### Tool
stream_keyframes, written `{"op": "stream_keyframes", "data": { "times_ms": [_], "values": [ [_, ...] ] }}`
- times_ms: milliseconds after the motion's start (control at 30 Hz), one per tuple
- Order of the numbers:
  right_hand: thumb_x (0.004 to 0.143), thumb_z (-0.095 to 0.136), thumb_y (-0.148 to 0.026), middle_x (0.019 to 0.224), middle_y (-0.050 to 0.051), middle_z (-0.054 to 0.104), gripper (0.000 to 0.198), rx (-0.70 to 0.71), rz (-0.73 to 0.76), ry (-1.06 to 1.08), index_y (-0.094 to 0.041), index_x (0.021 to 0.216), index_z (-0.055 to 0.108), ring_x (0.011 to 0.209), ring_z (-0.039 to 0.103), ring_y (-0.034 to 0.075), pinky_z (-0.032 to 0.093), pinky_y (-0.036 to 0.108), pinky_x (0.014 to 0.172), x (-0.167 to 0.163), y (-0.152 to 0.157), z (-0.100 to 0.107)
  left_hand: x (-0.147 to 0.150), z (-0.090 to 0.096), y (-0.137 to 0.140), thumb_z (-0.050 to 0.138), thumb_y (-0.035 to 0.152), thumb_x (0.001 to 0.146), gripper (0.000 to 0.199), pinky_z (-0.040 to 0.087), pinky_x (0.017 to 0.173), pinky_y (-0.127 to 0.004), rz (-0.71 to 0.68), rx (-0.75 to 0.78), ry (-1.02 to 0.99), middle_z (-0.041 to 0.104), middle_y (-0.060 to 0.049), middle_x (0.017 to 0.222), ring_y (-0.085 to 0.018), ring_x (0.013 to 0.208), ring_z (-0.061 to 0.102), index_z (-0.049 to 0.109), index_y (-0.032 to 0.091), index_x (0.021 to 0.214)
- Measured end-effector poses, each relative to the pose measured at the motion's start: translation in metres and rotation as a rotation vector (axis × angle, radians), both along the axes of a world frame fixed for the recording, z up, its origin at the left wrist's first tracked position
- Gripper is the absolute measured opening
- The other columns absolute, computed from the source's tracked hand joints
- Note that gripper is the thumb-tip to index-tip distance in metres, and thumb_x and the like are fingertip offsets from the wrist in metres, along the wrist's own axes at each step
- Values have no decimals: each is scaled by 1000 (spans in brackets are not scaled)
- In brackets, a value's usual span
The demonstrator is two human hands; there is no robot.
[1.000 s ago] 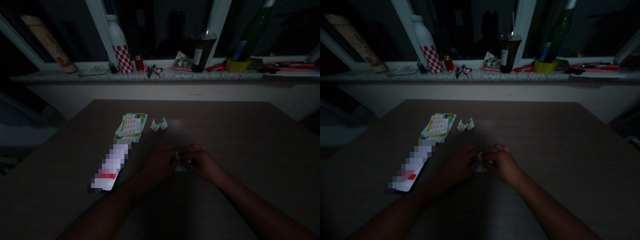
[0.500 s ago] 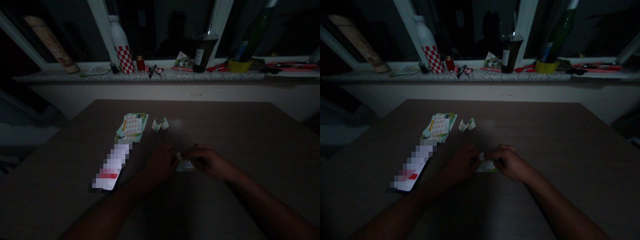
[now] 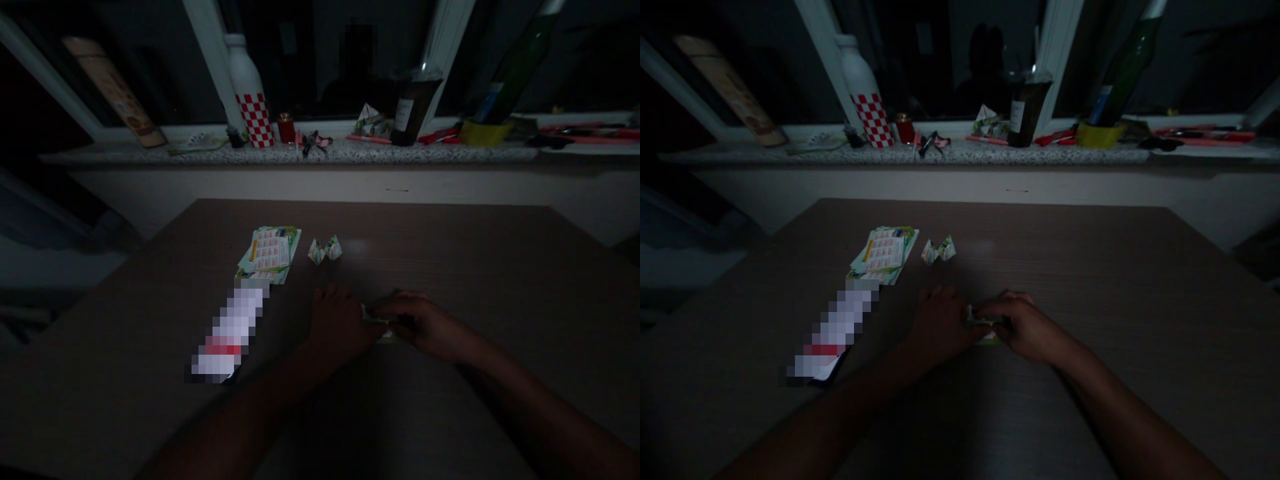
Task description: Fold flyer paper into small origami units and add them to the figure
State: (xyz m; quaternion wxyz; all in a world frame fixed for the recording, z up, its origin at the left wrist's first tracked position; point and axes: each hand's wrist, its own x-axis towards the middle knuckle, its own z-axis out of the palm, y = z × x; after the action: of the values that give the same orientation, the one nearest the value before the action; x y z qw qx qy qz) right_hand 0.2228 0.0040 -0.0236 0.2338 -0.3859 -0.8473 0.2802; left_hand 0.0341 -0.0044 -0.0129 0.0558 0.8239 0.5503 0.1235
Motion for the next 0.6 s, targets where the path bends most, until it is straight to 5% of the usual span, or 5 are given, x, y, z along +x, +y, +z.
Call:
{"op": "stream_keyframes", "data": {
  "times_ms": [600],
  "values": [
    [75,56,-3,106,4,71,43,-13,-34,5,-27,109,67,93,63,20,49,38,85,0,-2,0,-47,22,10,64,47,71,29,39,81,-40,-5,-279,66,64,-8,93,-28,93,57,65,19,80]
  ]
}}
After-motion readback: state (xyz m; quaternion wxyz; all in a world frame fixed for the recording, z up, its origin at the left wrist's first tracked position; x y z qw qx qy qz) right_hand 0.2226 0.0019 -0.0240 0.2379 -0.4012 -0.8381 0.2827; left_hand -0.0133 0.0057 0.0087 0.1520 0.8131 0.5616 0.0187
